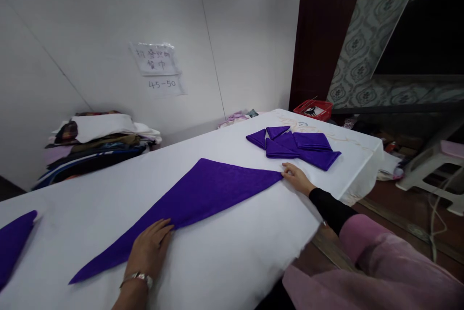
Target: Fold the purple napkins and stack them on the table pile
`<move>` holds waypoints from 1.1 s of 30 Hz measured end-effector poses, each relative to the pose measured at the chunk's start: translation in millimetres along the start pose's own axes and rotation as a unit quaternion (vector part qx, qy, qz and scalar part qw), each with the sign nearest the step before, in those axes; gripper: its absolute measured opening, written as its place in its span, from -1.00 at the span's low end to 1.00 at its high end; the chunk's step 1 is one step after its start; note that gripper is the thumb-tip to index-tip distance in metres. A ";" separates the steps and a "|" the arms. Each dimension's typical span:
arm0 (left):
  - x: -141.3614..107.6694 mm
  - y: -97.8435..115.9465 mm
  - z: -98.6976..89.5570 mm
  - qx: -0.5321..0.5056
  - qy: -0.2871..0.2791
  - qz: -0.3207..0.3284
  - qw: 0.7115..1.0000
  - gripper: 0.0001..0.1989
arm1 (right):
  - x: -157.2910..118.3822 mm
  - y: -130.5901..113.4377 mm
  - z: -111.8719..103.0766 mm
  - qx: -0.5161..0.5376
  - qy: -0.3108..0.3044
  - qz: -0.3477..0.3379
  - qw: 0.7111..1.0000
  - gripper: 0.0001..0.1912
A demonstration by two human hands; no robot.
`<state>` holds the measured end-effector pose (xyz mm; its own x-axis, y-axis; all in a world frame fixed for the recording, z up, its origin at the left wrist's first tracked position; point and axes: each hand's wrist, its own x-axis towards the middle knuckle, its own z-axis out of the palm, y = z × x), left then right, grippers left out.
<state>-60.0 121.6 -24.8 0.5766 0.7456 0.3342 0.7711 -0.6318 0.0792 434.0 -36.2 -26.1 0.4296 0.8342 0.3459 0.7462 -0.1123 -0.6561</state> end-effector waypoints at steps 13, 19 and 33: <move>-11.5 -4.6 -12.5 -0.004 -0.022 -0.074 0.997 -0.57 | -36.4 -20.4 -9.1 0.005 -0.044 -0.024 0.999 -0.89; -11.5 1.5 -13.9 -0.037 -0.015 -0.092 0.995 -0.56 | -38.3 -25.7 -9.2 -0.048 -0.012 -0.118 0.992 -0.74; -4.5 39.5 -10.2 0.004 -0.155 -0.097 0.983 -0.49 | -63.9 -129.3 34.7 -0.059 -0.369 -0.286 0.882 -0.21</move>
<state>-34.9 91.1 -13.6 0.4723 0.8814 0.0107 0.8760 -0.4707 0.1055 292.4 -56.2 13.3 -0.4513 0.8916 0.0381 0.7996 0.4229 -0.4263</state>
